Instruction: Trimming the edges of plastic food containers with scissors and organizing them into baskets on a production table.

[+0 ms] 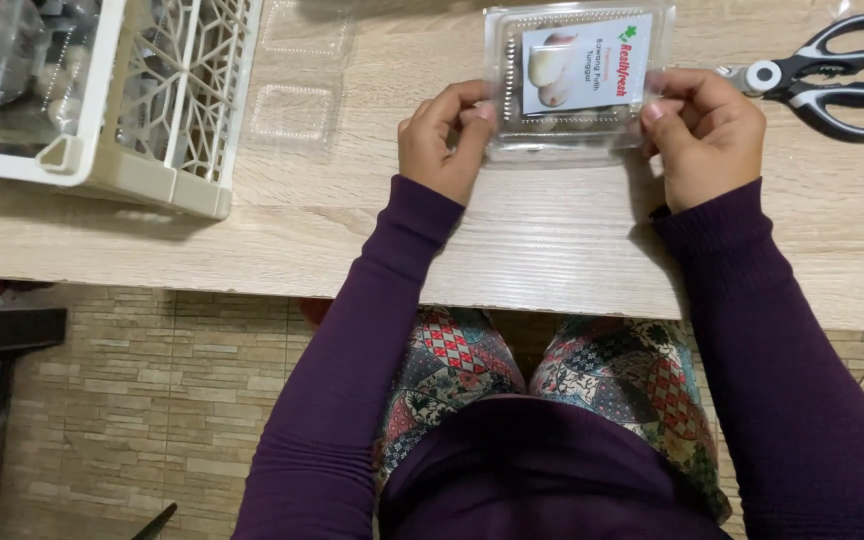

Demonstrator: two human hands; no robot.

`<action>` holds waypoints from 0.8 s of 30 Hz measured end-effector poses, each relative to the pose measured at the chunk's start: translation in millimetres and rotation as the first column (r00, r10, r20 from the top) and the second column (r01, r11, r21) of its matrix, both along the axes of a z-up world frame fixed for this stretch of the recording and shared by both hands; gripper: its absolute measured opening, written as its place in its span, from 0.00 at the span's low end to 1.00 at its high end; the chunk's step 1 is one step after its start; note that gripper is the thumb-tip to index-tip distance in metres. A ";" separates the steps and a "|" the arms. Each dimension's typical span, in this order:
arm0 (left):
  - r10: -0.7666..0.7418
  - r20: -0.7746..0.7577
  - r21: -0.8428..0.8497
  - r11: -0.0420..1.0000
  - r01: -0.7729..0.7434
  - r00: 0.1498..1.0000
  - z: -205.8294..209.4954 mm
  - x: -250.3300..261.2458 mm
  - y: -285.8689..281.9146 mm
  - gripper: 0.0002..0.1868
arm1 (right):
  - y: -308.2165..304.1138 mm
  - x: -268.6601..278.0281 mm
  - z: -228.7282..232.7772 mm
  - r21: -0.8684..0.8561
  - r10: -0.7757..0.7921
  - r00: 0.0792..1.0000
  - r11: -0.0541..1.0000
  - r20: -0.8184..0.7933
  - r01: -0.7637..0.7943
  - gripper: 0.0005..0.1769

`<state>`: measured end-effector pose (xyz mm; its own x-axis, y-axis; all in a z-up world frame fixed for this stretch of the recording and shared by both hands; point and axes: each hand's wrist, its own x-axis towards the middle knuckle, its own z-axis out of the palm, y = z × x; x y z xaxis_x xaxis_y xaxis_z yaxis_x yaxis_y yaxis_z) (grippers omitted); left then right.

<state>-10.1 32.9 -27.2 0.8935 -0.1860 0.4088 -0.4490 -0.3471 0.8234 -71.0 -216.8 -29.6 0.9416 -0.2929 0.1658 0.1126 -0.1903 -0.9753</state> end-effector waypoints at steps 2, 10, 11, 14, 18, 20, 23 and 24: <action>-0.070 0.020 -0.123 0.990 0.072 0.997 2.6 0.4 1.0 0.11 | 0.1 0.2 0.8 0.059 0.028 0.999 0.998 0.026 -0.029 0.12; -0.116 -0.015 -0.169 0.979 0.112 0.993 7.1 -4.1 2.6 0.12 | -5.5 0.9 -6.8 0.037 0.032 0.997 0.999 0.072 -0.035 0.12; -0.121 -0.024 -0.180 0.977 0.114 0.992 7.9 -4.6 2.6 0.11 | -6.0 1.1 -7.6 0.041 0.030 0.997 0.999 0.070 -0.033 0.12; -0.132 -0.010 -0.190 0.974 0.127 0.991 7.8 -4.3 2.9 0.11 | -7.2 0.7 -7.3 0.023 0.029 0.997 0.999 0.072 -0.031 0.12; -0.129 0.009 -0.196 0.972 0.128 0.992 5.5 -3.4 2.8 0.11 | -11.6 3.1 -15.7 0.020 0.046 0.994 0.999 0.100 -0.048 0.12; -0.121 0.045 -0.174 0.976 0.127 0.992 3.0 -1.6 3.1 0.11 | -13.5 4.3 -20.3 0.014 0.051 0.990 0.998 0.130 -0.053 0.11; -0.123 0.058 -0.177 0.975 0.131 0.991 4.3 -2.1 3.0 0.11 | -10.5 1.3 -12.1 0.015 0.058 0.990 0.998 0.127 -0.060 0.11; -0.120 0.059 -0.178 0.976 0.129 0.991 5.4 -2.4 2.9 0.11 | -10.6 1.4 -12.3 0.015 0.060 0.990 0.998 0.128 -0.063 0.11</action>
<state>-12.5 35.8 -21.8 0.8468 -0.2141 0.4869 -0.5191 -0.1335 0.8442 -69.6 -227.4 -41.9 0.9295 -0.2394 0.2804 0.2469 -0.1606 -0.9556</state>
